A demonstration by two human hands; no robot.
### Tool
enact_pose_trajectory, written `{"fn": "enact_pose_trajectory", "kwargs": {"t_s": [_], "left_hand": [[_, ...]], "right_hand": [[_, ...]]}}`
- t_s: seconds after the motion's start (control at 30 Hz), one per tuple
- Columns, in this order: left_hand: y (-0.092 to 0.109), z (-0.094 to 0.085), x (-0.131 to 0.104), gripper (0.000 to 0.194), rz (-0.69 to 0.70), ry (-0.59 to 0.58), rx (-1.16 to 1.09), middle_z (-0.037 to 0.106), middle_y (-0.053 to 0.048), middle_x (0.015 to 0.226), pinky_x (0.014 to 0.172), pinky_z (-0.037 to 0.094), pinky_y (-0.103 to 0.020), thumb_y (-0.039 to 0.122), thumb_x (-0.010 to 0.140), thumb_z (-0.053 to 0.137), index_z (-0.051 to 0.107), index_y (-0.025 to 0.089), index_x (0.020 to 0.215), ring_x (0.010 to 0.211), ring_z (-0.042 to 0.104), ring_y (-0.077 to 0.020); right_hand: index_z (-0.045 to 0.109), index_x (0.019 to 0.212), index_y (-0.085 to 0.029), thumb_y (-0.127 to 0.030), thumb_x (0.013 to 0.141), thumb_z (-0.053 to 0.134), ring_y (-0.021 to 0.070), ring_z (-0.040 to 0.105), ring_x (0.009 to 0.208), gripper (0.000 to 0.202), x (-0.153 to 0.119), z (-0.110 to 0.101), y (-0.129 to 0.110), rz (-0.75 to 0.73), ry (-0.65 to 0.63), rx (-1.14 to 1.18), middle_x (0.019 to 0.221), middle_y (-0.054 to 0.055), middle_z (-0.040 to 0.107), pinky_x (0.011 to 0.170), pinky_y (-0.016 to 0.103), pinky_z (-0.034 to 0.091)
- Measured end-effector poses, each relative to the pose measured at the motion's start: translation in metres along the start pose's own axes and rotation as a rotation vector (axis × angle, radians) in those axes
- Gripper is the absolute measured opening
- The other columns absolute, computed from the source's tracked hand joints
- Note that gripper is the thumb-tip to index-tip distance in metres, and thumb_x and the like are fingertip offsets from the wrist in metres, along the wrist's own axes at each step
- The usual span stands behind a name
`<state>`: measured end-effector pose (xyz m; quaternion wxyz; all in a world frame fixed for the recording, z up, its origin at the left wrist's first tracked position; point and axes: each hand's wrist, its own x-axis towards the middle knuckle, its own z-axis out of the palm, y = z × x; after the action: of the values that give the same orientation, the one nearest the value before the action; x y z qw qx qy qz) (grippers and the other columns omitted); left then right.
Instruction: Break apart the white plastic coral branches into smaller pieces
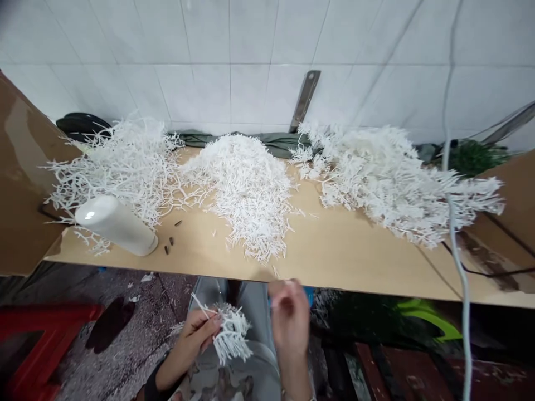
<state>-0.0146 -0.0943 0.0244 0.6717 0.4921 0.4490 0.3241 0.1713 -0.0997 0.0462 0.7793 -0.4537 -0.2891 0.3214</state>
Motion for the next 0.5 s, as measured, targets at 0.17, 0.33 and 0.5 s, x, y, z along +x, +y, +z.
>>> {"fn": "enact_pose_trajectory", "kwargs": {"t_s": [0.17, 0.33, 0.5], "left_hand": [[-0.017, -0.018, 0.005, 0.063, -0.079, 0.087, -0.017, 0.026, 0.009, 0.037, 0.039, 0.012, -0.022, 0.076, 0.062, 0.060, 0.041, 0.018, 0.049, 0.034, 0.019, -0.0028], [-0.036, -0.028, 0.005, 0.067, -0.090, 0.190, -0.035, 0.028, 0.010, 0.039, 0.040, 0.013, -0.020, 0.080, 0.055, 0.061, 0.040, 0.017, 0.051, 0.036, 0.019, -0.0019], [-0.045, -0.019, 0.001, 0.068, -0.087, 0.251, -0.068, 0.032, 0.008, 0.038, 0.043, 0.018, -0.020, 0.083, 0.056, 0.057, 0.048, 0.016, 0.053, 0.037, 0.026, -0.0038]], "right_hand": [[0.038, 0.049, -0.018, -0.041, 0.080, 0.062, 0.0062, 0.032, 0.042, 0.045, 0.060, -0.039, -0.017, -0.366, 0.197, -0.167, 0.044, -0.007, 0.033, 0.046, 0.021, 0.026], [0.038, 0.048, -0.018, -0.052, 0.076, 0.061, 0.0078, 0.029, 0.048, 0.050, 0.093, -0.049, 0.007, -0.184, -0.039, -0.926, 0.046, -0.005, 0.029, 0.051, 0.025, 0.021], [0.048, 0.054, -0.018, -0.049, 0.068, 0.070, 0.0095, 0.033, 0.048, 0.041, 0.098, -0.040, 0.025, -0.218, 0.005, -0.950, 0.045, -0.004, 0.040, 0.052, 0.026, 0.022]]}}
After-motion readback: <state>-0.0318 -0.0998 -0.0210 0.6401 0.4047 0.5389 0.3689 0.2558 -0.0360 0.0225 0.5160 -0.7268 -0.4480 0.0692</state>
